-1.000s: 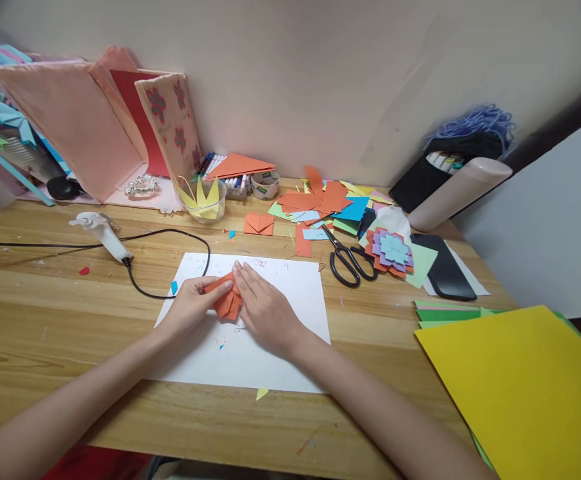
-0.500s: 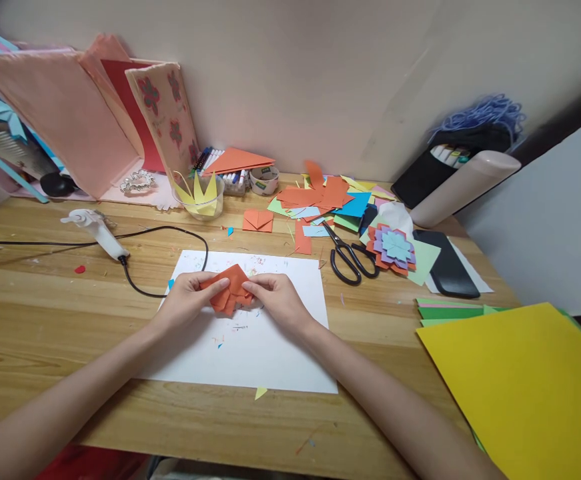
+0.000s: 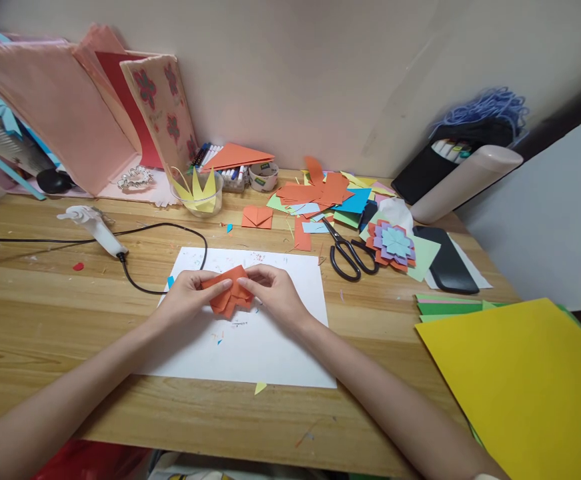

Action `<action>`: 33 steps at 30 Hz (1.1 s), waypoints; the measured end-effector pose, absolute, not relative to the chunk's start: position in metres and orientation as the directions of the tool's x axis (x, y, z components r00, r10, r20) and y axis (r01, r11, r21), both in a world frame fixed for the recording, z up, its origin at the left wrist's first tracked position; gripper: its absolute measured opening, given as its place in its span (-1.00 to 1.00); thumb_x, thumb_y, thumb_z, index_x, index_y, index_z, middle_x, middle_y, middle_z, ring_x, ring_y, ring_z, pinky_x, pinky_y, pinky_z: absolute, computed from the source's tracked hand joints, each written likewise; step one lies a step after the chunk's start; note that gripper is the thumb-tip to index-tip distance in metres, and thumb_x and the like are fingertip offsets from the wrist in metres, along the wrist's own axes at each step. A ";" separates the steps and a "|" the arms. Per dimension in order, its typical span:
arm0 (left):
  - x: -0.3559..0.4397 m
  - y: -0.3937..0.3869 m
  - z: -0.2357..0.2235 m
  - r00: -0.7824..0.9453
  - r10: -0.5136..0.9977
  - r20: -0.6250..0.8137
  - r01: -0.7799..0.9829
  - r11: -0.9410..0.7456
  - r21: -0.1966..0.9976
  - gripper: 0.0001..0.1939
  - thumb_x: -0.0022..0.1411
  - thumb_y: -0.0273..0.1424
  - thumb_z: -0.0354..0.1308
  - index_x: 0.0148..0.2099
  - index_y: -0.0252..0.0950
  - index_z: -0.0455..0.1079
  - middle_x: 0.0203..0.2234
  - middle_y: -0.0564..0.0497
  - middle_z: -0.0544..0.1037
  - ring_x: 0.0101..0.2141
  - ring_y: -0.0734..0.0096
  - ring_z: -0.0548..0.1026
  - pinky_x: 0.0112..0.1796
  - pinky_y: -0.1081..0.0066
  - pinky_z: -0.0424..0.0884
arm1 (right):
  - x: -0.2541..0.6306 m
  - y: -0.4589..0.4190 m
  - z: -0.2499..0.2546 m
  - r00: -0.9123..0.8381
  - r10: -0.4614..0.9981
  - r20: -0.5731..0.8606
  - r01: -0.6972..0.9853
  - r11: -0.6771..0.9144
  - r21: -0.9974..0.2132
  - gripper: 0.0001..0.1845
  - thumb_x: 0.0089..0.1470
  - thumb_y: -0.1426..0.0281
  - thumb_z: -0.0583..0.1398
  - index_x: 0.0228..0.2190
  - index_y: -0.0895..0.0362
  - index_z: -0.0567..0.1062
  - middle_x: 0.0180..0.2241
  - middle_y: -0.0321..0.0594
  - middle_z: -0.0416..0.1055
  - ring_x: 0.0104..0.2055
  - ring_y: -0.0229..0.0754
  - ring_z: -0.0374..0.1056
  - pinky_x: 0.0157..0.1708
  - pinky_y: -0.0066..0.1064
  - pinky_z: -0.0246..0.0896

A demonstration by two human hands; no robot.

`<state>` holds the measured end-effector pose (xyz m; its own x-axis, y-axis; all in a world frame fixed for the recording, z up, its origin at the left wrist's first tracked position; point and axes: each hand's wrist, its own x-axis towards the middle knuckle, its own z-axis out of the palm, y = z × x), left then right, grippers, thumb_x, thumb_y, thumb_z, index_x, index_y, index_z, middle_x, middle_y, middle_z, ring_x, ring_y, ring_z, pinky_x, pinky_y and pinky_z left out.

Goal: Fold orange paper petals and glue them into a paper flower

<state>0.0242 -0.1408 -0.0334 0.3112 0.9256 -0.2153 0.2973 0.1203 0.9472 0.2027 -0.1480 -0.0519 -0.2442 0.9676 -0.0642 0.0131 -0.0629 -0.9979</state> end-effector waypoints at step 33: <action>0.029 -0.146 -0.035 0.359 0.916 -0.179 0.264 0.084 0.961 -0.60 0.11 -0.17 0.07 -0.63 -0.34 0.24 -0.72 0.12 0.23 -0.63 0.57 0.15 -0.55 0.49 0.05 | 0.209 -0.148 -0.052 -0.404 0.914 -0.044 0.232 0.056 -0.971 -0.63 0.08 0.18 0.08 -0.61 0.18 0.28 -0.59 -0.36 0.12 -0.53 -0.35 0.02 -0.53 -0.50 -0.09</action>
<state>0.0286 -0.1457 -0.0347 0.3591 0.9160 -0.1787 0.2638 0.0841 0.9609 0.2095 -0.1479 -0.0524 -0.4044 0.9136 -0.0437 0.2317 0.0560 -0.9712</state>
